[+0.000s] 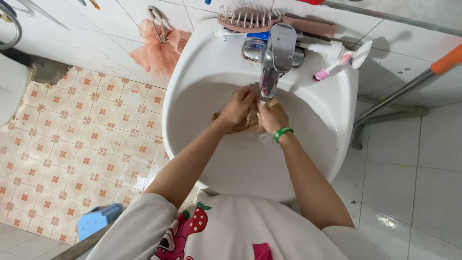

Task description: Hand-washing a small tan piece of cloth in a bathroom sink with running water.

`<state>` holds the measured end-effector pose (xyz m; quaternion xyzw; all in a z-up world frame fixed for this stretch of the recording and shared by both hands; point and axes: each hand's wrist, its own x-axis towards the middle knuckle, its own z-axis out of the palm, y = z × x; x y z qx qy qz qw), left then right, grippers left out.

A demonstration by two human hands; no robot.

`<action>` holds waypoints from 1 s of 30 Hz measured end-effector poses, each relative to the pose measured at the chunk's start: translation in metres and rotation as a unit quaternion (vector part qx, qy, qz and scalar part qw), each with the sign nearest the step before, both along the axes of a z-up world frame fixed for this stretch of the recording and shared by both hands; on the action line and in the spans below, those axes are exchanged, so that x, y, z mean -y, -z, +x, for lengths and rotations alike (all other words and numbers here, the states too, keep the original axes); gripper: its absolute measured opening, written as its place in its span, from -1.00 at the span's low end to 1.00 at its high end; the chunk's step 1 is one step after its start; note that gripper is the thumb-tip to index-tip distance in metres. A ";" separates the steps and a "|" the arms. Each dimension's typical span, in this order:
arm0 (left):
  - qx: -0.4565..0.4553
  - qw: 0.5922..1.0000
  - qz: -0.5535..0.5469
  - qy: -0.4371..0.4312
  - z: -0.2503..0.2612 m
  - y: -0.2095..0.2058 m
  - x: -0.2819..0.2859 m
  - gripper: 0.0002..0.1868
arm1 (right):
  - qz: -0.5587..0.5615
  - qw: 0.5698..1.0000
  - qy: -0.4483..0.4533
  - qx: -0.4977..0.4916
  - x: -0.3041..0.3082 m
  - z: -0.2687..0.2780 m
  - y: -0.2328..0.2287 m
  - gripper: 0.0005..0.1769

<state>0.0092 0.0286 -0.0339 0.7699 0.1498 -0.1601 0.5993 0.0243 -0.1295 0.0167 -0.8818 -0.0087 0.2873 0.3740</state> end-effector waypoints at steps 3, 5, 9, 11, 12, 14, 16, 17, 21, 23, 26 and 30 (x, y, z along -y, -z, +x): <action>0.166 0.959 0.178 0.147 -0.018 -0.005 -0.024 -0.42 | -0.069 0.952 -0.197 0.223 0.017 -0.003 -0.029 -0.54; 0.177 0.934 0.253 0.180 -0.026 -0.030 -0.019 -0.30 | 0.011 0.924 -0.249 0.291 0.021 -0.007 -0.050 -0.61; 0.132 0.856 0.449 0.220 -0.021 -0.034 -0.014 -0.26 | 0.271 0.920 -0.188 0.212 0.037 -0.013 -0.043 -0.40; 0.137 0.835 0.487 0.218 -0.021 -0.002 -0.024 -0.39 | 0.324 0.929 -0.124 0.127 0.057 -0.009 -0.007 -0.48; 0.142 0.811 0.524 0.217 -0.020 0.013 -0.030 -0.52 | 0.372 0.925 -0.058 0.041 0.066 -0.006 0.010 -0.53; 0.134 0.838 0.496 0.185 -0.022 0.005 -0.026 -0.57 | 0.383 0.920 0.054 -0.059 0.068 -0.006 0.016 -0.49; 0.125 0.863 0.465 0.155 -0.027 0.003 -0.013 -0.62 | 0.384 0.894 0.166 -0.159 0.071 -0.012 0.028 -0.43; 0.098 0.899 0.413 0.112 -0.031 0.005 -0.004 -0.61 | 0.333 0.901 0.205 -0.186 0.072 -0.017 0.036 -0.46; 0.187 0.882 0.409 0.145 -0.048 0.030 0.023 -0.43 | 0.417 0.790 0.350 -0.282 0.068 -0.028 0.051 -0.50; 0.229 0.827 0.463 0.223 -0.051 0.034 0.007 -0.36 | 0.402 0.805 0.373 -0.227 0.066 -0.036 0.037 -0.49; 0.242 0.762 0.528 0.287 -0.044 0.041 -0.004 -0.29 | 0.331 0.841 0.416 -0.098 0.061 -0.047 0.024 -0.51; 0.107 0.905 0.400 0.099 -0.022 0.049 0.008 -0.30 | 0.212 0.862 0.461 0.014 0.049 -0.038 0.063 -0.50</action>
